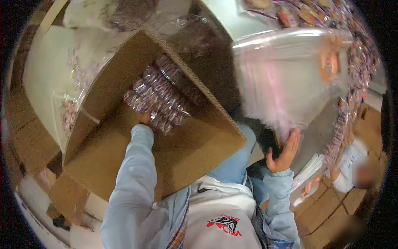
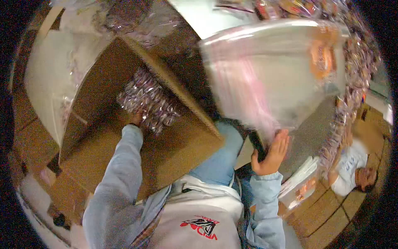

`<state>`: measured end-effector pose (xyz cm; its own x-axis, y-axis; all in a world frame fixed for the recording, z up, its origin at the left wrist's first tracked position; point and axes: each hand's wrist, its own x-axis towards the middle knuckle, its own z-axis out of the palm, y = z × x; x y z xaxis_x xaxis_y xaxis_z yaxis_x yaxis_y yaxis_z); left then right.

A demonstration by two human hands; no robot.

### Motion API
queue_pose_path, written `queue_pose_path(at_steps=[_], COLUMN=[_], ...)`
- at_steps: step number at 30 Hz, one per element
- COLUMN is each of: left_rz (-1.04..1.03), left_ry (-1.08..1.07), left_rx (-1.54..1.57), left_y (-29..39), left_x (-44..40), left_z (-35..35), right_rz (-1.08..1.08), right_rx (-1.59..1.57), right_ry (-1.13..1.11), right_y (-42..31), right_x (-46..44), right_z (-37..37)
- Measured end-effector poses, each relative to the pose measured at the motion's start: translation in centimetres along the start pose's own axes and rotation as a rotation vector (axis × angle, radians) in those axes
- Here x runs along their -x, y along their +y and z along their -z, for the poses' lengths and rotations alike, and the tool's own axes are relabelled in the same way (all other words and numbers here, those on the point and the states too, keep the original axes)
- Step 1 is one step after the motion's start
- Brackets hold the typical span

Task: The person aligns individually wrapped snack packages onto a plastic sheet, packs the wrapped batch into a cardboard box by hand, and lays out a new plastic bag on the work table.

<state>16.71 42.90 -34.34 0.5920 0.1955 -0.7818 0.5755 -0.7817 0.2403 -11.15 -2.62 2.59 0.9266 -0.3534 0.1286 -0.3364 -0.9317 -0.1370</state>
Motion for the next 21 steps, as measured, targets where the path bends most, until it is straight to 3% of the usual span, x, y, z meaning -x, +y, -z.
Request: queue_pose_path(at_steps=[6,12,13,15,16,19,21], left_rz=[-0.024,-0.222,-0.292,-0.639,-0.457,-0.659,-0.894], left_ry=[-0.008,0.25,0.258,0.17,0.117,-0.096,-0.058], left_rx=[-0.144,-0.144,-0.038,0.416,0.675,0.8,0.704], left_y=[0.1,2.5,2.4,-1.3,2.5,12.7,17.3], left_x=[-1.6,1.4,1.4,-3.1,1.2,17.2,24.6], left_z=[0.8,3.0,3.5,3.2,4.3,9.5,10.5], right_rz=[-0.103,-0.313,-0.264,-0.162,-0.195,-0.145,-0.26], right_rx=[-0.045,-0.215,-0.211,-0.195,-0.311,-0.338,-0.365], right_ry=[0.009,0.217,0.224,0.234,0.21,0.224,0.302], right_y=[-0.2,-0.9,-0.7,0.0,-0.4,1.2,1.5], right_x=[0.3,-0.7,-1.0,-1.1,-1.6,-1.4,-2.0], right_z=[0.8,1.5,1.9,2.6,3.9,4.6,5.1])
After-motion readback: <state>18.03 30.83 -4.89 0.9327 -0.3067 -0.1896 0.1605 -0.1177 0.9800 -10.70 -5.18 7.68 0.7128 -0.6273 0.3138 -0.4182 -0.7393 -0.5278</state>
